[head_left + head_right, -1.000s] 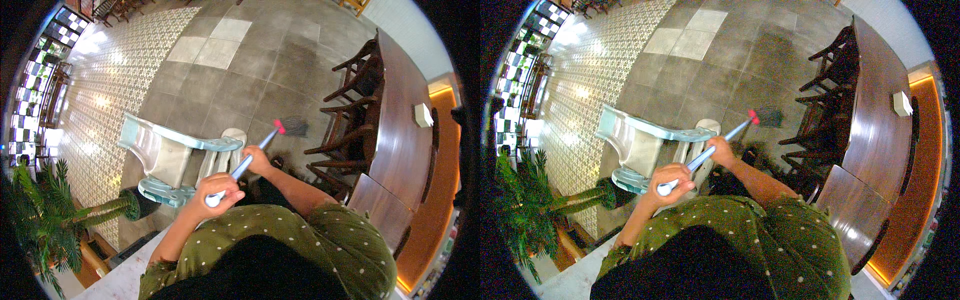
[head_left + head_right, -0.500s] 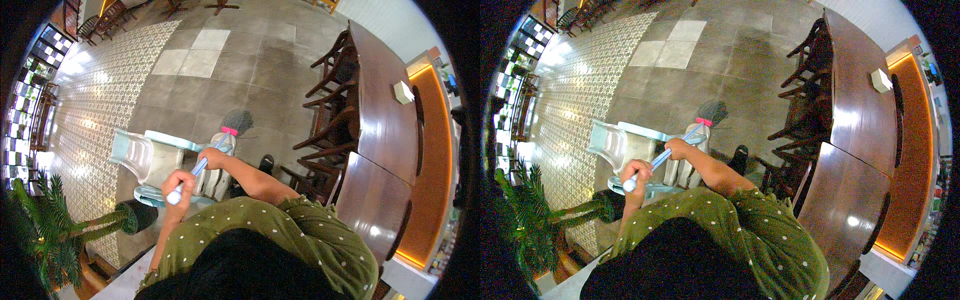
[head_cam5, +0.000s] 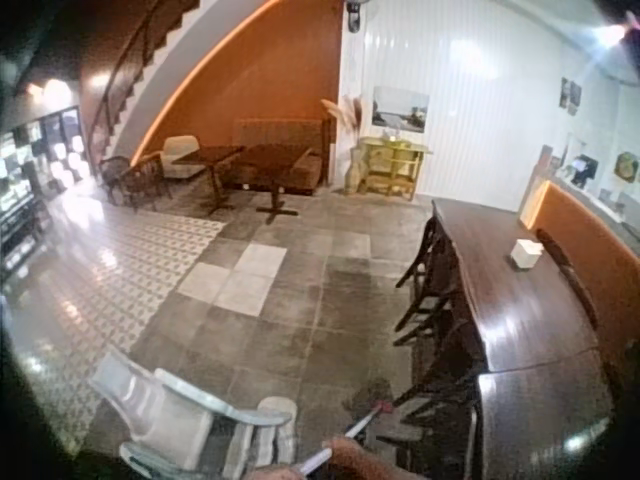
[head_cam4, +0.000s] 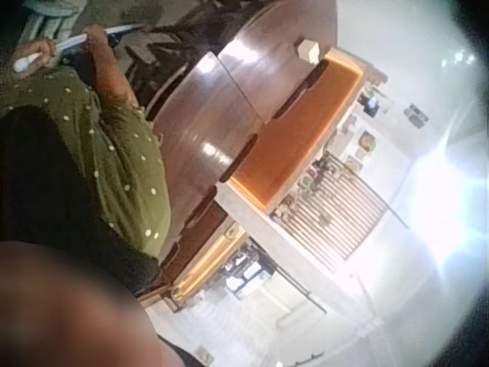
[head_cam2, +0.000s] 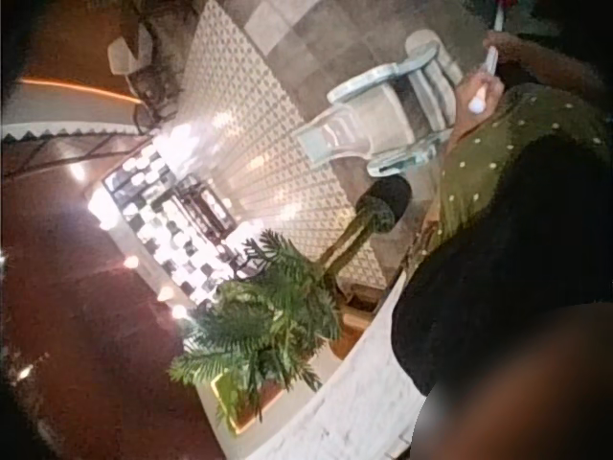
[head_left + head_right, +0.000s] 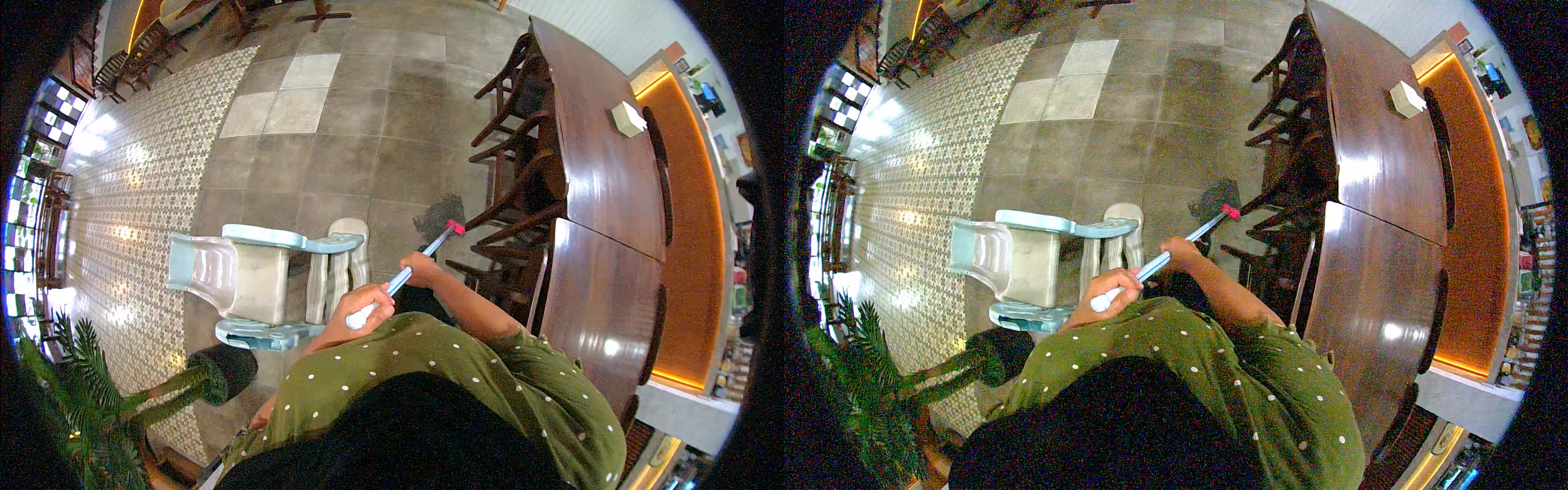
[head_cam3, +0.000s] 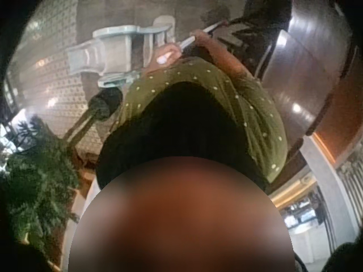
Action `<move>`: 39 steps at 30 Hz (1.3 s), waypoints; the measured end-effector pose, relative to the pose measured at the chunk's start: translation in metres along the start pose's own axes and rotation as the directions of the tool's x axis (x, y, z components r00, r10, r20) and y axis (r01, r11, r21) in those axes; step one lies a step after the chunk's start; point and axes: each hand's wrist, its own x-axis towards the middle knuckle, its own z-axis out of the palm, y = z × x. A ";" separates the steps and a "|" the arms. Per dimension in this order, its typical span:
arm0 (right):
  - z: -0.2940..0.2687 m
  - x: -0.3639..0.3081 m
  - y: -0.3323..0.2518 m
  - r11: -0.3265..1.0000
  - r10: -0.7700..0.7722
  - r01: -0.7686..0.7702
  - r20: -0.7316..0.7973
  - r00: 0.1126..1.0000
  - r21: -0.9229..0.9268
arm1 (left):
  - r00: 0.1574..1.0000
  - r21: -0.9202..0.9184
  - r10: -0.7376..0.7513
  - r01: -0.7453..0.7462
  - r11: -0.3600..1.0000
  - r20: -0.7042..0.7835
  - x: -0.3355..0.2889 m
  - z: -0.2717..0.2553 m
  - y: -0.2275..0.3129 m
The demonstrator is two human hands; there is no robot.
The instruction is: The person mops a tiled floor using a mop with a pink head and a light blue handle. They move the mop back and forth across the floor, navigating around furniture and a child's slide.
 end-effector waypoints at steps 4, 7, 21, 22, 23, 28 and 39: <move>0.011 0.001 -0.036 0.999 -0.032 0.033 -0.042 0.999 0.009 | 1.000 0.110 0.007 -0.009 0.994 0.018 -0.020 -0.021 0.017; 0.013 0.007 -0.090 0.989 -0.061 0.081 -0.158 0.986 0.122 | 1.000 0.162 -0.019 0.020 0.987 -0.007 -0.042 -0.046 0.039; -0.014 0.019 -0.196 0.906 -0.294 0.313 -0.107 0.950 0.287 | 0.964 0.088 0.041 -0.018 0.996 -0.264 -0.078 -0.040 0.092; -0.015 0.016 -0.193 0.896 -0.278 0.290 -0.085 0.957 0.335 | 0.954 0.069 0.060 -0.042 0.997 -0.295 -0.079 -0.035 0.087; -0.017 0.014 -0.189 0.904 -0.287 0.284 -0.040 0.957 0.321 | 0.944 0.052 0.083 -0.070 0.996 -0.321 -0.080 -0.031 0.083; -0.001 -0.025 -0.150 0.940 -0.286 0.262 0.083 0.955 0.218 | 0.912 -0.037 0.115 -0.141 0.989 -0.394 -0.099 0.007 0.052; 0.027 -0.122 -0.026 0.998 -0.002 0.005 -0.053 0.999 0.067 | 0.968 -0.094 0.045 -0.070 0.993 -0.248 -0.084 0.115 -0.009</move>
